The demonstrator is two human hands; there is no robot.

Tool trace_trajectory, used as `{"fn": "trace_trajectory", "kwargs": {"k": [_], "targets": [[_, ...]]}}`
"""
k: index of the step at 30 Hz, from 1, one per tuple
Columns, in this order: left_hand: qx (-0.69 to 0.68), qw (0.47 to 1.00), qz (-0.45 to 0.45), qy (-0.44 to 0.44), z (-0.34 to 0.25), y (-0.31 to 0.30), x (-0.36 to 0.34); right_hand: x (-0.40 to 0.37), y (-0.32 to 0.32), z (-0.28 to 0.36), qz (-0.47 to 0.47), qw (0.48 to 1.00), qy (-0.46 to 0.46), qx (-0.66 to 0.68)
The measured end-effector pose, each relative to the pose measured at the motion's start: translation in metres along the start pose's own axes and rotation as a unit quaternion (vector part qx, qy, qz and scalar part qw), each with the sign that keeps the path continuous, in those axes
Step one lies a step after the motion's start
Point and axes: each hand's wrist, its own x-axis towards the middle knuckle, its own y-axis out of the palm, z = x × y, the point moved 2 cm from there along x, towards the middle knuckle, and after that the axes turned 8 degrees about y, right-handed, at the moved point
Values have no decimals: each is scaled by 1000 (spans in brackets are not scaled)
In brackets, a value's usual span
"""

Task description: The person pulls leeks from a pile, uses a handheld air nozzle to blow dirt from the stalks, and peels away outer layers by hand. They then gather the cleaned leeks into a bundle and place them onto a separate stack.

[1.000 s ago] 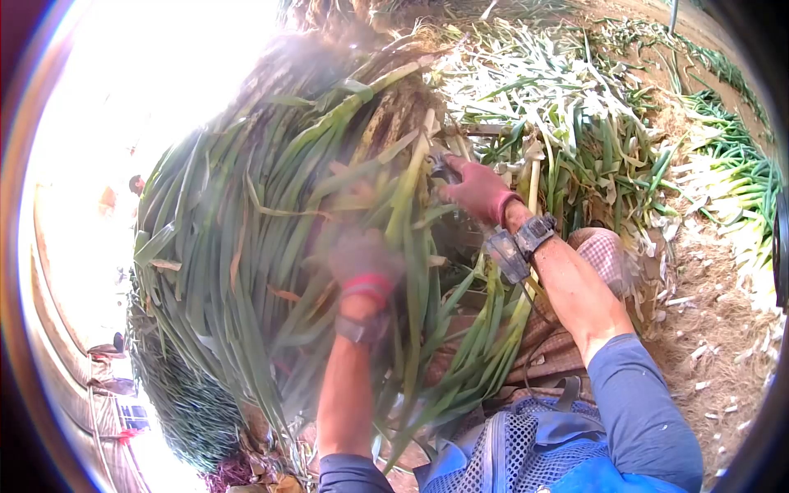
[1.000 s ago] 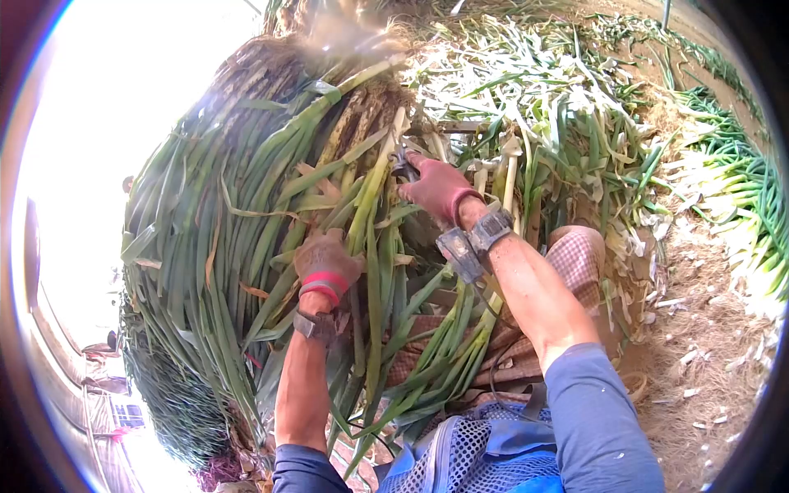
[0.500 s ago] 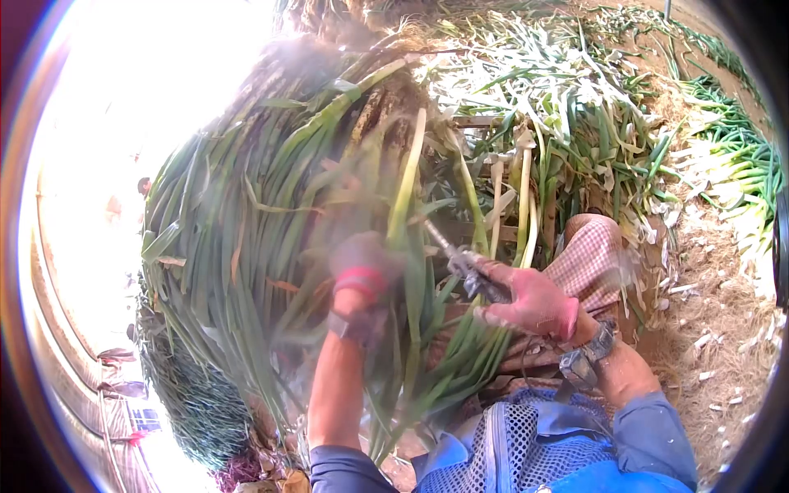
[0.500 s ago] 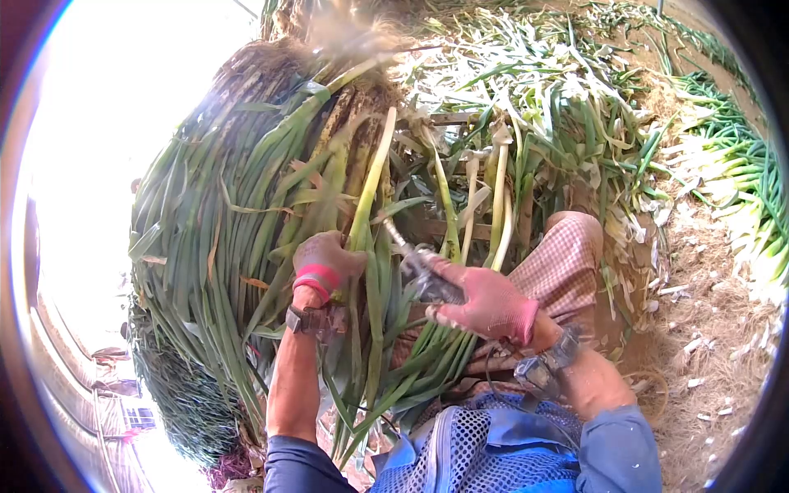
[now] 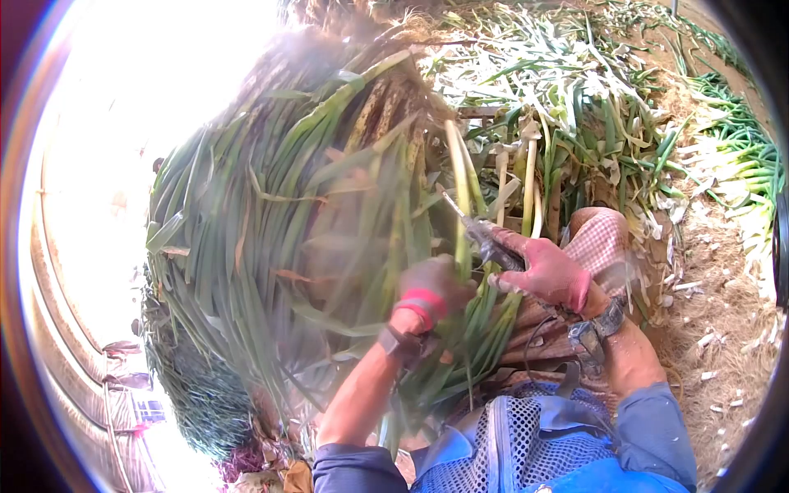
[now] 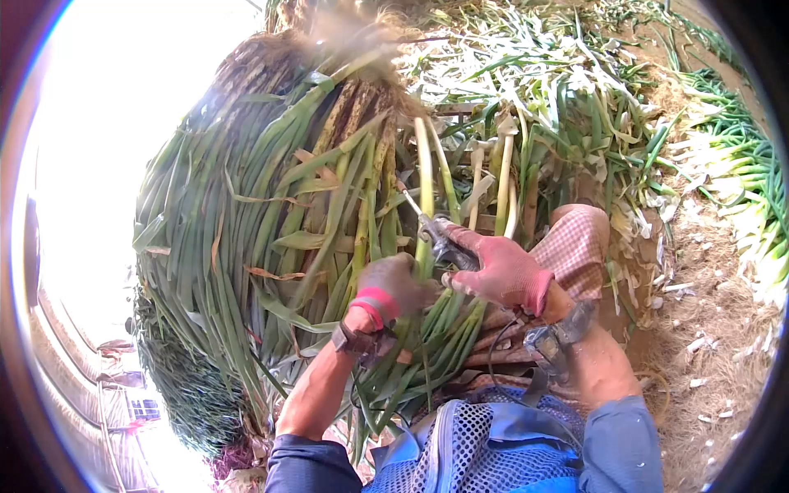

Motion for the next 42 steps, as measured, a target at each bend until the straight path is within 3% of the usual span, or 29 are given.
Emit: {"fn": "trace_trajectory", "kwargs": {"k": [3, 4, 5, 6, 7, 9, 10, 11, 13, 14, 15, 16, 17, 19, 20, 23, 25, 28, 29, 31, 34, 35, 37, 39, 42], "targets": [[30, 995, 69, 65, -11, 27, -11, 20, 1, -12, -29, 999, -22, -27], [30, 995, 69, 64, -13, 46, -16, 26, -4, -11, -66, 996, 16, -55], [52, 988, 80, 124, -13, 72, -20, 31, -9, -7, -103, 990, 54, -82], [75, 976, 92, 184, -13, 86, -22, 32, -13, 4, -88, 986, 102, -101], [74, 976, 92, 183, -17, 79, -26, 35, -12, -1, -87, 986, 102, -102], [78, 975, 110, 174, -28, 58, -36, 38, -5, -10, -20, 999, -24, -21], [26, 974, 87, 208, -12, 58, -30, 34, -2, -6, -12, 1000, -15, -14], [-24, 981, 89, 172, -7, 36, -30, 30, 1, -3, -4, 1000, -6, -7], [-78, 988, 2, 134, 14, 1, -22, 24, 2, 4, -10, 999, -51, 16], [-53, 979, -111, 160, 36, -4, -14, 14, 2, 18, 63, 995, 27, 70], [-75, 975, -185, 98, 41, -25, -16, 13, 9, 18, 65, 995, 27, 72], [-28, 980, -192, 31, 52, -35, -10, 12, 17, 18, 55, 996, -23, 68], [-28, 980, -193, 32, 57, -34, -1, 12, 23, 16, 44, 994, -75, 64], [52, 993, -90, -49, 66, -26, 10, 13, 30, 9, 33, 996, -75, 45], [22, 998, -16, -50, 59, -22, 10, 11, 32, 11, 32, 996, -74, 33], [60, 997, -38, -21, 54, 26, 17, 3, 33, 24, 67, 997, -39, -4], [1, 999, -52, -7, 56, 46, 22, 5, 38, 20, 106, 994, -8, -34], [0, 997, 81, -7, 43, 54, 24, 17, 43, 10, 34, 994, -76, -65], [1, 997, 82, -9, 55, 69, 25, 15, 44, 16, 75, 994, -51, -54], [-59, 984, -30, 165, 69, 92, 21, 19, 49, 20, 112, 993, -26, -40], [-161, 985, -14, 62, 35, 29, -7, 35, 56, 14, 21, 996, -22, -89], [-222, 975, -2, 4, 38, 19, -11, 35, 56, 15, 21, 996, -24, -89], [-180, 983, -1, -14, 57, 21, -7, 29, 60, 15, 89, 991, -56, -79], [-113, 983, -143, -3, 68, 13, -10, 34, 62, 13, 84, 991, -51, -90], [-19, 978, -198, -64, 84, 3, -6, 53, 60, 7, 7, 996, -33, -87]]}}
